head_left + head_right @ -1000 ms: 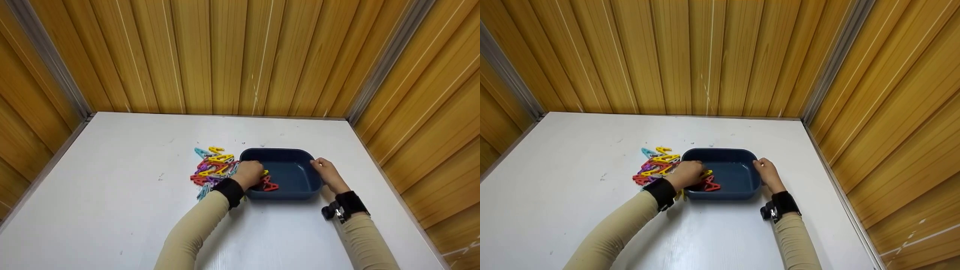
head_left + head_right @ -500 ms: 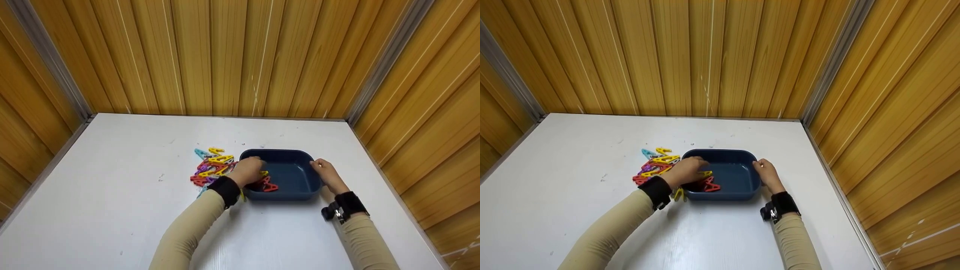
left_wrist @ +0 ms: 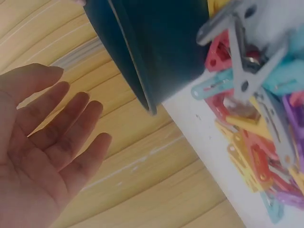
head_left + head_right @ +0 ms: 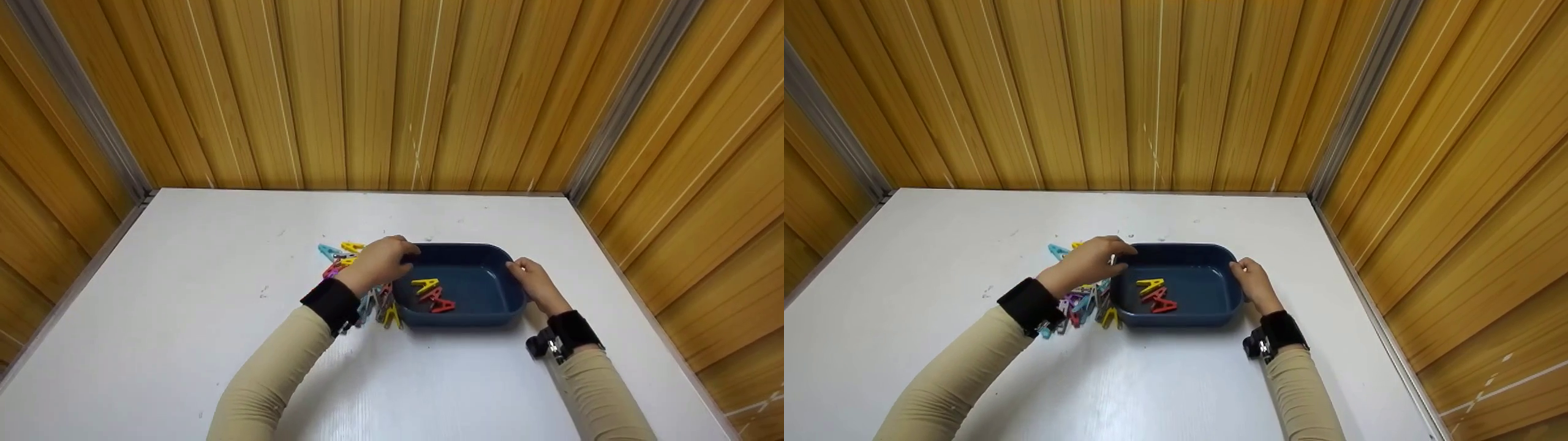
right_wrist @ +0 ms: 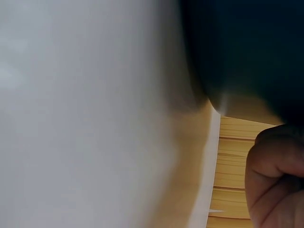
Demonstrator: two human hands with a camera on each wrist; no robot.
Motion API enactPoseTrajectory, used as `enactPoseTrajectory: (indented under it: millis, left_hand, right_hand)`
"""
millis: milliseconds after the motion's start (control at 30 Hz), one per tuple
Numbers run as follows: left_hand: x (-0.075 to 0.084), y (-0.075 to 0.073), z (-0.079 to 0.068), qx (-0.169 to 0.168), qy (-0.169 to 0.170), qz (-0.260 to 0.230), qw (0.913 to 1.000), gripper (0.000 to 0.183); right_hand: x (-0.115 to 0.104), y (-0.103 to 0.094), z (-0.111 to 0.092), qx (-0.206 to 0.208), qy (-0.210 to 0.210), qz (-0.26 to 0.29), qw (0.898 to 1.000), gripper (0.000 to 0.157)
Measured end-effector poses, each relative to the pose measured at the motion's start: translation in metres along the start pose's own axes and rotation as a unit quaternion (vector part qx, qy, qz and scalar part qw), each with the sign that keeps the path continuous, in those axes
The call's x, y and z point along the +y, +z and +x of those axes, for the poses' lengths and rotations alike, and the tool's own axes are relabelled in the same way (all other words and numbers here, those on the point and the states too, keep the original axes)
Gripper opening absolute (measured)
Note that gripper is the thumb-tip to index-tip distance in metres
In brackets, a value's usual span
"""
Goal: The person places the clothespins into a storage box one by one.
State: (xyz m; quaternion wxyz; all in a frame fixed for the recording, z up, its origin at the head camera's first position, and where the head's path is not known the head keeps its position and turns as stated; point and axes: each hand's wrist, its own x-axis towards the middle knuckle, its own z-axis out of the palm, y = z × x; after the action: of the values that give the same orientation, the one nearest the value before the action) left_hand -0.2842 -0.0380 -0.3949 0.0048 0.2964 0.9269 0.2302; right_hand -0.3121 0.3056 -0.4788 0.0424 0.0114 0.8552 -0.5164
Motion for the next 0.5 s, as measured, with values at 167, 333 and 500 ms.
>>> enactPoseTrajectory:
  millis: [167, 333, 500]
  left_hand:
    - [-0.01, -0.004, -0.009, 0.0, -0.021, -0.008, 0.9998, 0.034]
    - [-0.022, -0.007, -0.022, 0.006, -0.038, -0.011, 0.9992, 0.033]
    - [-0.037, -0.011, -0.036, 0.016, -0.061, -0.005, 0.998, 0.032]
  right_hand:
    - [-0.01, 0.0, -0.006, -0.006, 0.005, 0.008, 1.0, 0.026]
    - [-0.029, 0.001, -0.018, -0.016, 0.004, 0.011, 1.0, 0.025]
    - [-0.018, 0.002, -0.011, -0.014, 0.007, 0.028, 0.999, 0.027]
